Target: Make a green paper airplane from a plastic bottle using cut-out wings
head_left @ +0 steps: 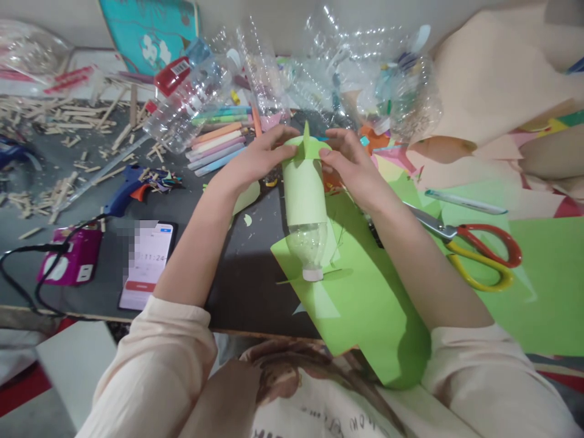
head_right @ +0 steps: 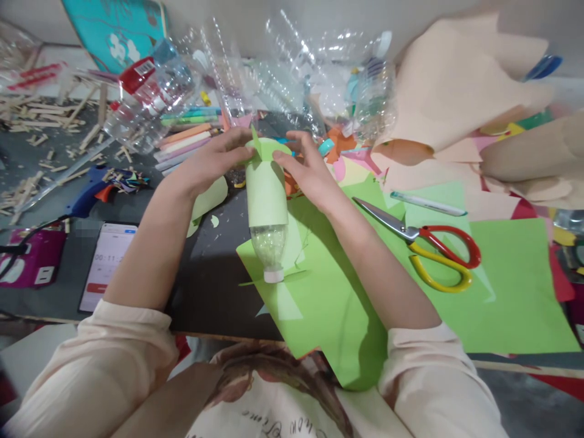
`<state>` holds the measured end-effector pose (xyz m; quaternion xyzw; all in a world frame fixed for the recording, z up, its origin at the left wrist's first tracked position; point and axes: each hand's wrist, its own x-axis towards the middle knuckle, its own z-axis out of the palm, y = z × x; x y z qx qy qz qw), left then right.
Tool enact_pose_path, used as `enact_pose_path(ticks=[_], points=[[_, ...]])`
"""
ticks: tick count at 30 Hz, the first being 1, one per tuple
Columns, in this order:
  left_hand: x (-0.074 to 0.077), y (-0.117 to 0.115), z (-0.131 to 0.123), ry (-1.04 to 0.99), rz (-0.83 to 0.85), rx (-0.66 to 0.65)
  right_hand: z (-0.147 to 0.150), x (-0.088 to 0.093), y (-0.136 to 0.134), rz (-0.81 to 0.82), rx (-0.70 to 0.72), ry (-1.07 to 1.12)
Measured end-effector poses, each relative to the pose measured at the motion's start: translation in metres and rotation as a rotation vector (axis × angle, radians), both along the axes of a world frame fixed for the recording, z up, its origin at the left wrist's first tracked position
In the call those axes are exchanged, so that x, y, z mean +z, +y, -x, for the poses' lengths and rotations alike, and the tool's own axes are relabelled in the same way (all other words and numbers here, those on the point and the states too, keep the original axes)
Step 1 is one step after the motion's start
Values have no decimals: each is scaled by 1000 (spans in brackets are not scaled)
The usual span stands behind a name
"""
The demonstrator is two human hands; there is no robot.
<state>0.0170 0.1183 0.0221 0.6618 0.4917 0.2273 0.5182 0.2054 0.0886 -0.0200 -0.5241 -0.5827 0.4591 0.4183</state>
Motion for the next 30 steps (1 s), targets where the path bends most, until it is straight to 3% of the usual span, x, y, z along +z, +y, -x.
enact_pose_path(ticks=[4,9,11,15,18,20,22,26,30], points=[[-7,2,-2,-34,-45,57,-3,-3,1,42,84,-84],[-10,3,-2,-40,-8,-27,-5,6,0,82,95,-148],[-11,4,0,-42,26,-34,-10,23,-2,101,87,-231],[-13,5,4,-43,51,-31,-28,74,-18,108,93,-403],[-13,5,4,-39,60,-35,-33,97,-40,128,329,-555],[-12,5,3,-36,67,-22,-31,96,-56,167,485,-690],[-10,5,3,-33,80,-2,-26,89,-69,168,546,-794],[-8,5,2,-31,108,22,-20,74,-79,112,567,-951],[-7,5,2,-21,102,37,-13,71,-78,87,582,-1078]])
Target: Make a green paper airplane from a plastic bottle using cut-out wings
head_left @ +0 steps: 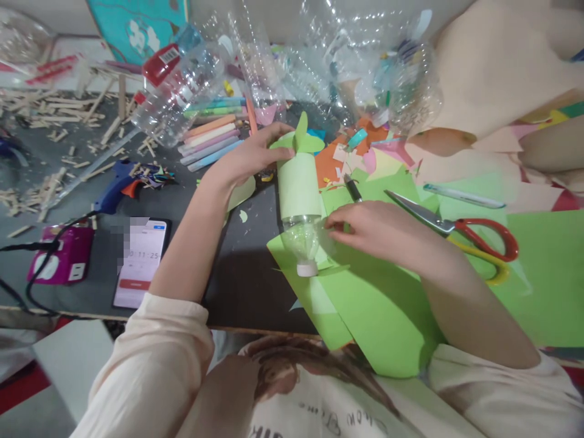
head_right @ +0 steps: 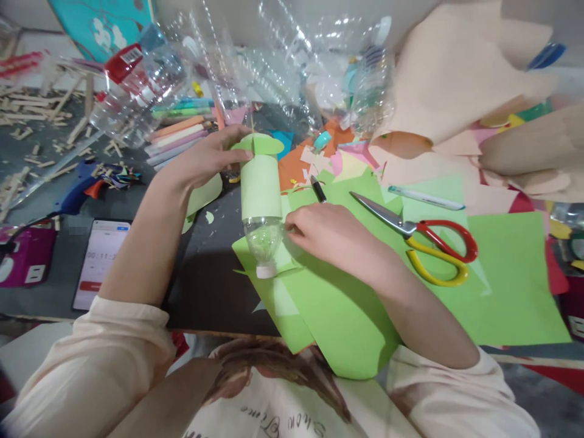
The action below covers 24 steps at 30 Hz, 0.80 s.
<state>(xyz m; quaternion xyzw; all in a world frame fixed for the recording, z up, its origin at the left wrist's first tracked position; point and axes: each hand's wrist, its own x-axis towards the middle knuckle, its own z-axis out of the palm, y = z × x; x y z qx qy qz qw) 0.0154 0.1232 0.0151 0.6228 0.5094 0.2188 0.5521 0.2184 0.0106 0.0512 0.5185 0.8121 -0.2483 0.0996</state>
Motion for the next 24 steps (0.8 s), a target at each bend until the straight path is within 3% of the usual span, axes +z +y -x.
enact_pose_path(ticks=[13,24], points=[[-5,3,3,13,-37,-8,17,2,-11,-85,-102,-12],[-5,2,3,-23,-38,-19,16,1,-9,-1,-110,108]])
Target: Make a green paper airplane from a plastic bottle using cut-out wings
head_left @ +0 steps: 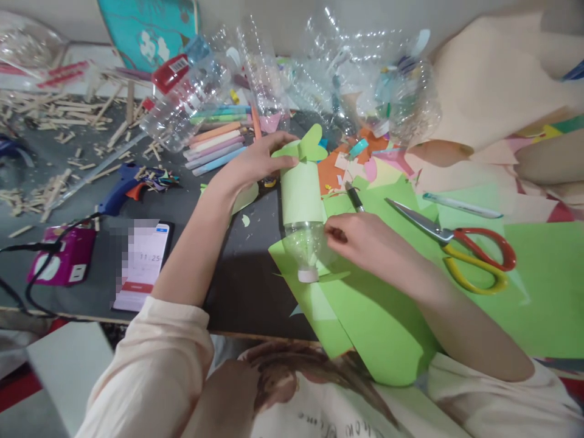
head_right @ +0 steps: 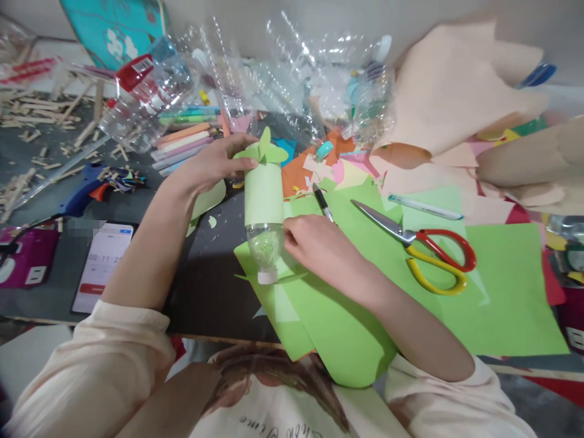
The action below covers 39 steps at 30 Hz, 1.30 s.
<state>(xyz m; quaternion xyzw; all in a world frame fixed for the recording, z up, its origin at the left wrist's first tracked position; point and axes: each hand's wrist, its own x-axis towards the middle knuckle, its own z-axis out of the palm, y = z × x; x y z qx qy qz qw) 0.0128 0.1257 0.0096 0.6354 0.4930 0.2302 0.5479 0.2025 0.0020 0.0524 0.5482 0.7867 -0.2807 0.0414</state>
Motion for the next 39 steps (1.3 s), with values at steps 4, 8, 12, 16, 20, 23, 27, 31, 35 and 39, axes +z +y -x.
enact_pose_path(ticks=[4,8,12,16,20,23,27,31,35,39], points=[[2,0,-1,13,4,-6,-2,-8,3,-19,40,23],[2,0,0,35,-7,-17,-7,-13,9,-6,58,8],[-1,2,2,55,-4,-24,-19,-7,14,7,58,-56],[-1,2,4,68,11,-37,-23,-5,20,-170,-113,95],[5,0,5,76,26,-43,-12,-16,31,-389,-173,295],[11,-2,6,42,41,-35,-2,-23,38,-347,-155,310],[18,-2,8,-8,-28,-79,4,-25,30,-197,-175,312],[20,-1,12,62,-136,-174,4,-24,8,-52,-131,274],[21,1,15,188,-168,-232,6,-26,-5,36,-91,199],[25,0,17,231,-182,-255,9,-24,-8,46,-105,202]])
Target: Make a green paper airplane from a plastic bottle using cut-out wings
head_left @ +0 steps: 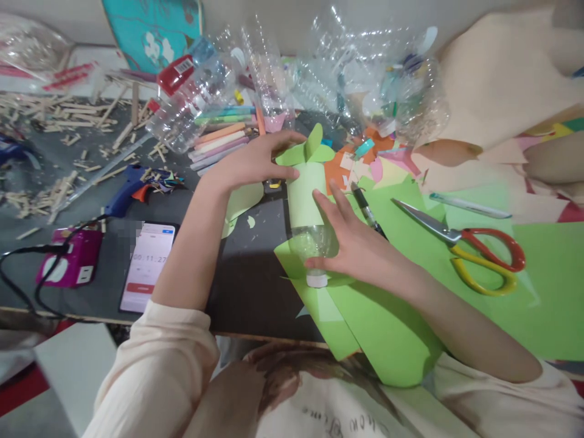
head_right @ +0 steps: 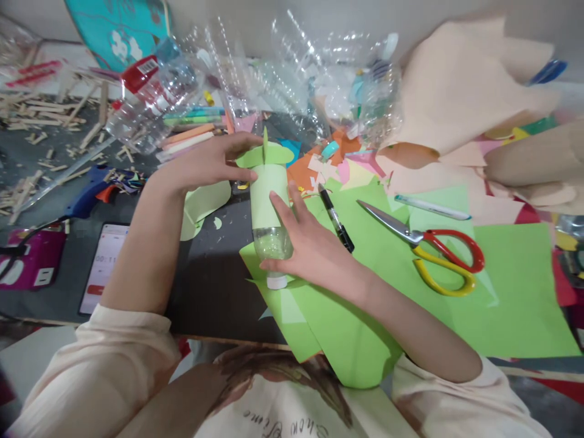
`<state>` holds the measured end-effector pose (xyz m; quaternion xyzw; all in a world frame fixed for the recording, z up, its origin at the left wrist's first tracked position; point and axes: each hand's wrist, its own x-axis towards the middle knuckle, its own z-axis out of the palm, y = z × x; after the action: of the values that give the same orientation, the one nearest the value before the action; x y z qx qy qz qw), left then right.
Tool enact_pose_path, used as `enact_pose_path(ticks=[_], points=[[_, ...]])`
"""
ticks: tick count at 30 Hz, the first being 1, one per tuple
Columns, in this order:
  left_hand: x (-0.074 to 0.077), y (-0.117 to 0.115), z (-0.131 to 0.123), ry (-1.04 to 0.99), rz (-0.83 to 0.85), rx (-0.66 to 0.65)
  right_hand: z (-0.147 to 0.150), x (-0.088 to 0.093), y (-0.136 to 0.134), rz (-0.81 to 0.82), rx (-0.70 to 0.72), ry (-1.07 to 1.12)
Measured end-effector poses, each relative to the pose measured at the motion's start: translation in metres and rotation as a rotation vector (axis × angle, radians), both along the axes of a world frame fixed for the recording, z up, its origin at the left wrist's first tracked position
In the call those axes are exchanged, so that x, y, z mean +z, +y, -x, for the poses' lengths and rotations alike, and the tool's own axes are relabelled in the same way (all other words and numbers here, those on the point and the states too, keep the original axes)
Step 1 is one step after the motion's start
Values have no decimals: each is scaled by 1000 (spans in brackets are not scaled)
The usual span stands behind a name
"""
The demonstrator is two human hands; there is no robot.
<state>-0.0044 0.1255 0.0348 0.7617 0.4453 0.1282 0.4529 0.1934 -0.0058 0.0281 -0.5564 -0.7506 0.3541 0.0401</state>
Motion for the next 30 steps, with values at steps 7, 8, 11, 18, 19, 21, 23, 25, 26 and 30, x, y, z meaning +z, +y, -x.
enact_pose_path(ticks=[7,8,11,18,19,21,23,25,26,30], points=[[-1,-1,-1,-18,40,12,1,0,-5,3,-20,35],[-2,-1,-2,-9,38,9,1,-1,-6,10,-19,37],[-5,-1,-3,22,21,-10,0,-1,-7,43,-18,55],[-2,-1,-1,-41,-32,-21,-2,-3,-6,66,-127,228],[-2,0,-1,-87,-57,1,-3,-4,-6,67,-149,281],[-3,0,-2,-208,-108,64,-6,-6,-4,55,-175,412],[-6,-1,-5,-345,-125,132,-8,-8,-1,49,-180,550],[-11,-2,-10,-427,-97,199,-10,-9,1,80,-191,646],[-14,-2,-13,-437,-80,236,-10,-11,1,109,-202,681],[-26,1,-20,-445,-78,305,-9,-17,2,191,-253,806]])
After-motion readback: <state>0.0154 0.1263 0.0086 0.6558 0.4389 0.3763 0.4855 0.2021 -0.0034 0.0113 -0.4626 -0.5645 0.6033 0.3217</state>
